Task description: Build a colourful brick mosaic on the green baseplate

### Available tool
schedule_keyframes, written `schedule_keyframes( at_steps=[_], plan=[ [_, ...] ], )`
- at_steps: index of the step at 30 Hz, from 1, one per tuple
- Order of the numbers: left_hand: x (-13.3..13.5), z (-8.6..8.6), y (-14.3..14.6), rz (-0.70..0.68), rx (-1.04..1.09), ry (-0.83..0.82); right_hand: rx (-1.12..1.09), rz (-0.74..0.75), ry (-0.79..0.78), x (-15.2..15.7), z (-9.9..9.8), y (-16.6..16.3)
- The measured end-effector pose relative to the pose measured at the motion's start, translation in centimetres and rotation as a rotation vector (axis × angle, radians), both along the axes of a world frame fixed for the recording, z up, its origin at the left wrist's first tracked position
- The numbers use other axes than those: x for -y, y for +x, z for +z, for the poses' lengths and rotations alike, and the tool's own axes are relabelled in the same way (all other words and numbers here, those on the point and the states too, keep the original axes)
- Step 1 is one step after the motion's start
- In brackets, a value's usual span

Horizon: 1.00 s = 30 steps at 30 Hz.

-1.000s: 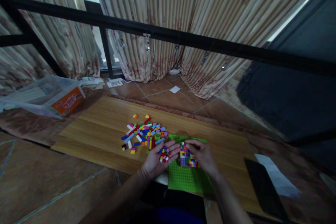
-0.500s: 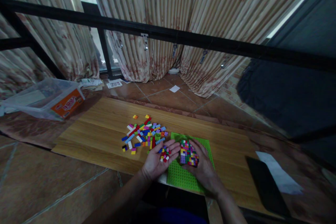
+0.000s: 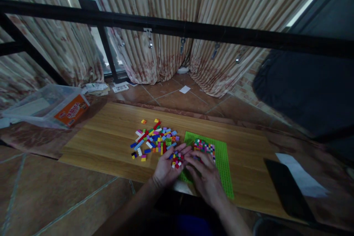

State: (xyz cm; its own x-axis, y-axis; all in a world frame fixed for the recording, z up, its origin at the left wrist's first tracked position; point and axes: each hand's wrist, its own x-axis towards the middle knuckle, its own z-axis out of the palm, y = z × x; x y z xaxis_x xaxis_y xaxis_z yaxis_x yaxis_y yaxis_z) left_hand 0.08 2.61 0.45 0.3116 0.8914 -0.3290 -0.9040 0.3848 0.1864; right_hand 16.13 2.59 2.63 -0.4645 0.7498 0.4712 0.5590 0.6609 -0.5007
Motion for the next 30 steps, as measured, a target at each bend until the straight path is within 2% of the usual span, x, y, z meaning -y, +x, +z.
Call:
schedule_keyframes(
  at_steps=[5, 10, 13, 16, 19, 23, 30],
  plan=[
    [0.0, 0.1, -0.1, -0.021, 0.0, 0.015, 0.014, 0.044, 0.0, 0.2, -0.2, -2.2],
    [0.0, -0.2, -0.1, -0.021, -0.021, 0.01, 0.062, 0.032, -0.032, 0.0, -0.2, -2.7],
    [0.0, -0.3, -0.1, -0.022, -0.013, 0.006, -0.006, 0.02, -0.086, 0.3, 0.2, -2.9],
    [0.0, -0.3, -0.2, -0.025, -0.007, 0.009, -0.141, -0.024, -0.204, 0.3, 0.9, -2.1],
    [0.1, -0.3, -0.2, -0.026, -0.007, 0.001, -0.261, -0.18, -0.294, -0.7, 1.4, -0.2],
    [-0.1, -0.4, -0.2, -0.031, -0.017, -0.016, -0.344, -0.344, -0.303, -3.0, 1.3, 2.6],
    [-0.3, -0.7, -0.3, -0.032, -0.063, -0.032, -0.215, -0.356, -0.225, -5.5, 0.3, 3.0]
  ],
)
